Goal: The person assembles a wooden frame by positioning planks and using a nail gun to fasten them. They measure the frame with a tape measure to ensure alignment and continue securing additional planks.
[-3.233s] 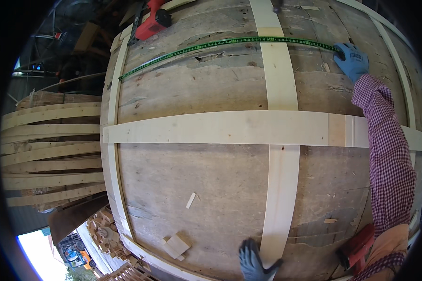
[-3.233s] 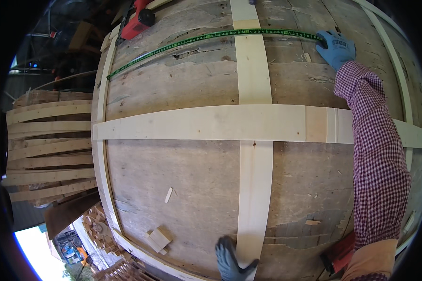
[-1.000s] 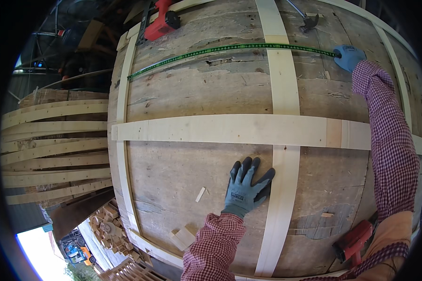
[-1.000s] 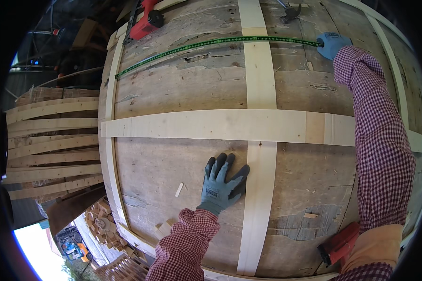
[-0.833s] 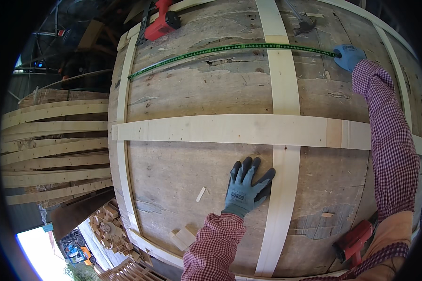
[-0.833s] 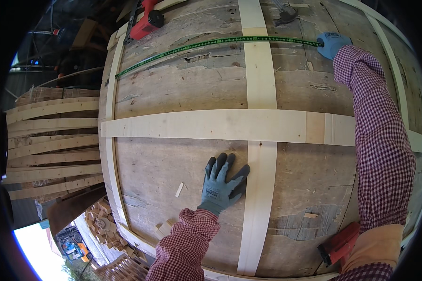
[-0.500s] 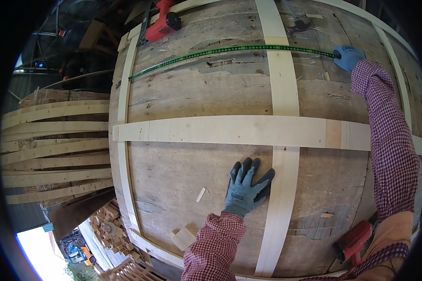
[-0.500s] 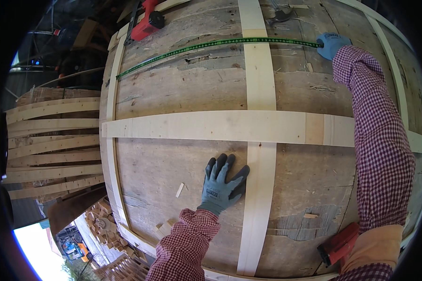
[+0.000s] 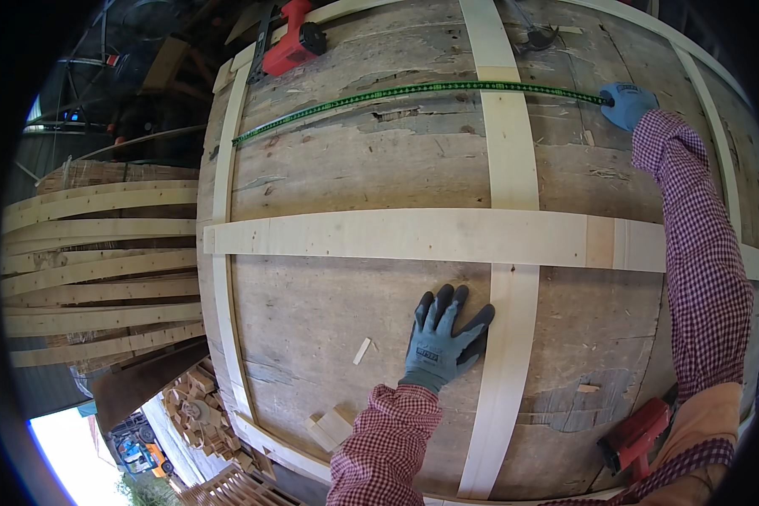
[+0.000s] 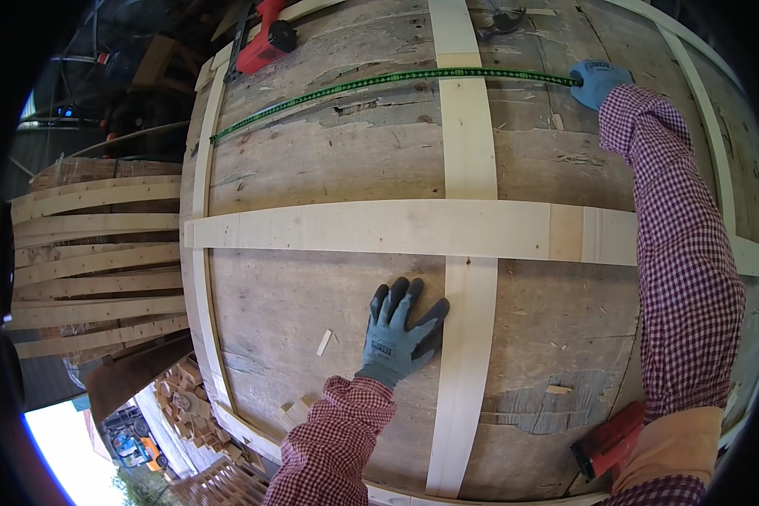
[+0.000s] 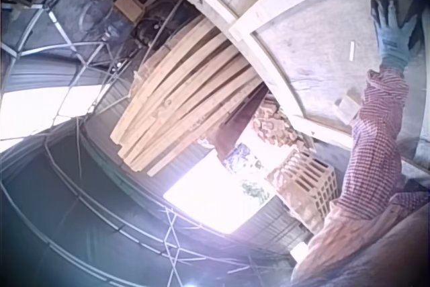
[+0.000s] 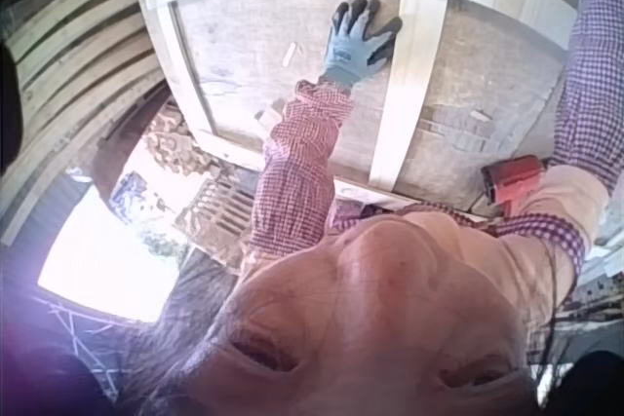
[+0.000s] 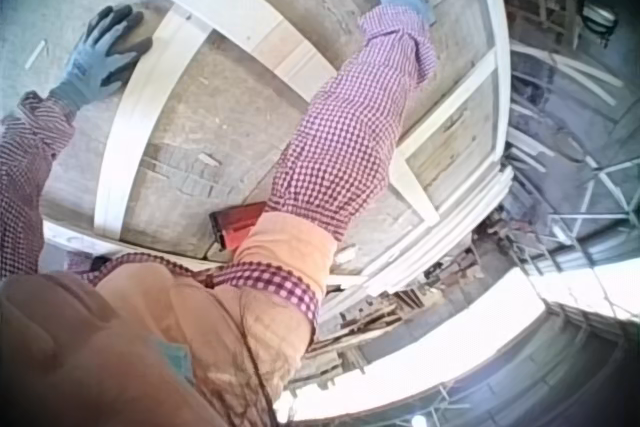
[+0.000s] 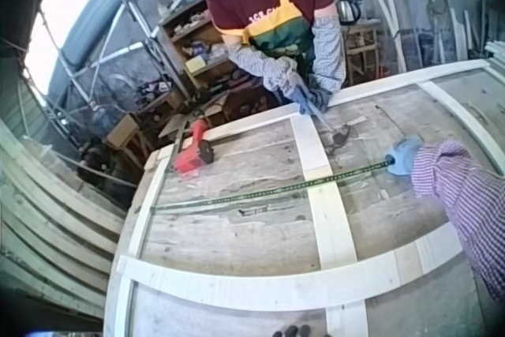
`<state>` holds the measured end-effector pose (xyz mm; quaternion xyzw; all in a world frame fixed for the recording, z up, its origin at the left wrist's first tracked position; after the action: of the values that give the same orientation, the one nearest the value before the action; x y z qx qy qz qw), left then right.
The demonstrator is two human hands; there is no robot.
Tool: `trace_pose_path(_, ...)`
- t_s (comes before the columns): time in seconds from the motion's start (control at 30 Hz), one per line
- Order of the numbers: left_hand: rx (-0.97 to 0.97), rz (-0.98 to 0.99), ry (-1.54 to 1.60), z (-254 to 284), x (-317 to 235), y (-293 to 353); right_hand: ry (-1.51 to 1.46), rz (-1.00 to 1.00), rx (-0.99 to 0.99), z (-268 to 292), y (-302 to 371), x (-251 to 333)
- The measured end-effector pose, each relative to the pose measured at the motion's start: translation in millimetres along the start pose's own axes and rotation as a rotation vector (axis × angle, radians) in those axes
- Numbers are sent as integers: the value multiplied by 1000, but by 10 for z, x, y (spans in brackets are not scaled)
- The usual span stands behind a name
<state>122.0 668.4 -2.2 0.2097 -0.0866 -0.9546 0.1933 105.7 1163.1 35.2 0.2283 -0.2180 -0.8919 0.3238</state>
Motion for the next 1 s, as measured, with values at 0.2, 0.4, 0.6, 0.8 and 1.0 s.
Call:
trace_pose_path(0.2, 8, -5, -5, 0, 7, 10, 4, 2, 6, 17, 40, 45)
trace_pose_path(0.4, 12, -12, -3, -4, 12, 9, -3, 12, 17, 13, 43, 44)
trace_pose_path(0.6, -7, -17, -5, 24, -5, 3, -22, 19, -34, 9, 56, 32)
trace_pose_path(0.8, -18, -28, 0, 18, 2, 1, 2, -13, 17, 56, 109, 56)
trace_pose_path(1.0, -32, -34, -1, -2, 9, 18, 15, -10, 39, 61, 112, 116)
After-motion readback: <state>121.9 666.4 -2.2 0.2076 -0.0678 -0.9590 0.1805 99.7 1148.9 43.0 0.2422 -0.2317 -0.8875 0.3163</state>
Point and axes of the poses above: each hand's wrist, its own y-axis away from the middle knuckle, its own z-axis out of the back of the hand, x = y × z, the point moved 2 cm from there along -y, towards the middle knuckle, and after that the axes turned 11 degrees about x, right-handed, at the moved point
